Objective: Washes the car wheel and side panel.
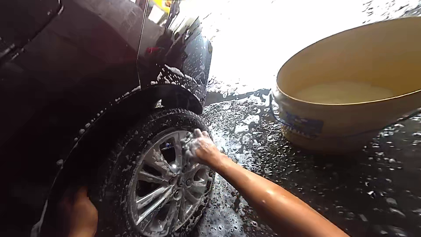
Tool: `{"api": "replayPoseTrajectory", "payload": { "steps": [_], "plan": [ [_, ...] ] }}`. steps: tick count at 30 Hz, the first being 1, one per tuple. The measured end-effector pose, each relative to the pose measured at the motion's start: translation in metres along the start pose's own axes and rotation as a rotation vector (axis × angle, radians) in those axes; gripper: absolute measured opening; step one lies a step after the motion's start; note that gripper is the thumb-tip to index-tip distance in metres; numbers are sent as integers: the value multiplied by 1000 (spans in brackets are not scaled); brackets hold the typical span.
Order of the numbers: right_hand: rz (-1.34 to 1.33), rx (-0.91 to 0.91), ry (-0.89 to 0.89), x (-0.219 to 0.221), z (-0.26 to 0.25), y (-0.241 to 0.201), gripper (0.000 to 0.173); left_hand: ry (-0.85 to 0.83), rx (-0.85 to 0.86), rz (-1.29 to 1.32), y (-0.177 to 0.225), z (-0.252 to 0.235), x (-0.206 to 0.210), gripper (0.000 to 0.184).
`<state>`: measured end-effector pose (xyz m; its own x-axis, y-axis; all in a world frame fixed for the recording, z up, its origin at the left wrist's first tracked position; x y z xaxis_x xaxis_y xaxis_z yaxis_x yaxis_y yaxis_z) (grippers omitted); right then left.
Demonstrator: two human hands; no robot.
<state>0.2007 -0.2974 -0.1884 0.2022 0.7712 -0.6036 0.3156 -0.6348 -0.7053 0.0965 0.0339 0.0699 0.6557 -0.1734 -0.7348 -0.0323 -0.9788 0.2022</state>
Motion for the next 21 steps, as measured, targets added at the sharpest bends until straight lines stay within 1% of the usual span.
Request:
{"api": "replayPoseTrajectory", "payload": {
  "steps": [2, 3, 4, 5, 7, 8, 9, 10, 11, 12, 13, 14, 15, 17, 19, 20, 21],
  "plan": [
    [-144, 107, 15, 7, 4, 2, 45, 33, 62, -56, -25, -6, 3, 36],
    [-237, 134, 38, 12, 18, -5, 44, 46, 76, -67, -28, -8, 3, 37],
    [-314, 130, 73, 21, 39, -19, 41, 51, 73, -65, -22, -7, 3, 37],
    [-365, 157, 56, 37, 60, -33, 42, 40, 54, -70, -17, -6, 3, 38],
    [-454, 290, -48, 61, 90, -61, 50, -41, 25, -79, 3, 1, 1, 41],
    [-462, 348, -49, 59, 94, -73, 52, -53, 22, -91, 8, 2, 0, 42],
    [-455, 391, 7, 46, 89, -81, 51, -48, 25, -90, 10, 1, 0, 42],
    [-437, 403, 112, 29, 78, -85, 47, -39, 23, -88, 10, 0, 0, 41],
    [-404, 365, 229, 16, 65, -87, 39, -29, 19, -90, 9, 1, -1, 41],
    [-375, 308, 316, 8, 48, -86, 35, -22, 17, -90, 9, 1, -1, 40],
    [-332, 247, 364, 7, 34, -84, 40, -25, 15, -88, 9, 1, -1, 40],
    [-296, 214, 339, 15, 26, -81, 47, -32, 15, -89, 11, 1, 0, 40],
    [-265, 184, 286, 25, 26, -81, 46, -38, 16, -90, 12, 1, 0, 40],
    [-195, 136, 160, 43, 38, -87, 37, -39, 15, -88, 13, 0, 0, 39],
    [-188, 129, 72, 40, 40, -96, 40, -28, 5, -88, 11, 0, -1, 38],
    [-190, 101, 139, 30, 35, -99, 41, -28, -5, -83, 11, 1, -1, 39],
    [-201, 59, 254, 23, 31, -98, 38, -28, -9, -82, 12, 1, 0, 39]
  ]
}}
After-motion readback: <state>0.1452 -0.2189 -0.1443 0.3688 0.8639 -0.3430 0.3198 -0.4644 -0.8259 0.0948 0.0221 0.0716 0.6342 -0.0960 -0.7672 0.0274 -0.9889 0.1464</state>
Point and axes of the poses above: each hand's wrist, its own z-axis away from the middle knuckle, its own x-axis out of the palm, y = z × x, the point moved 10 cm from there along -z, towards the middle knuckle, and after that the axes turned 14 degrees about -z, right-handed, at the moved point
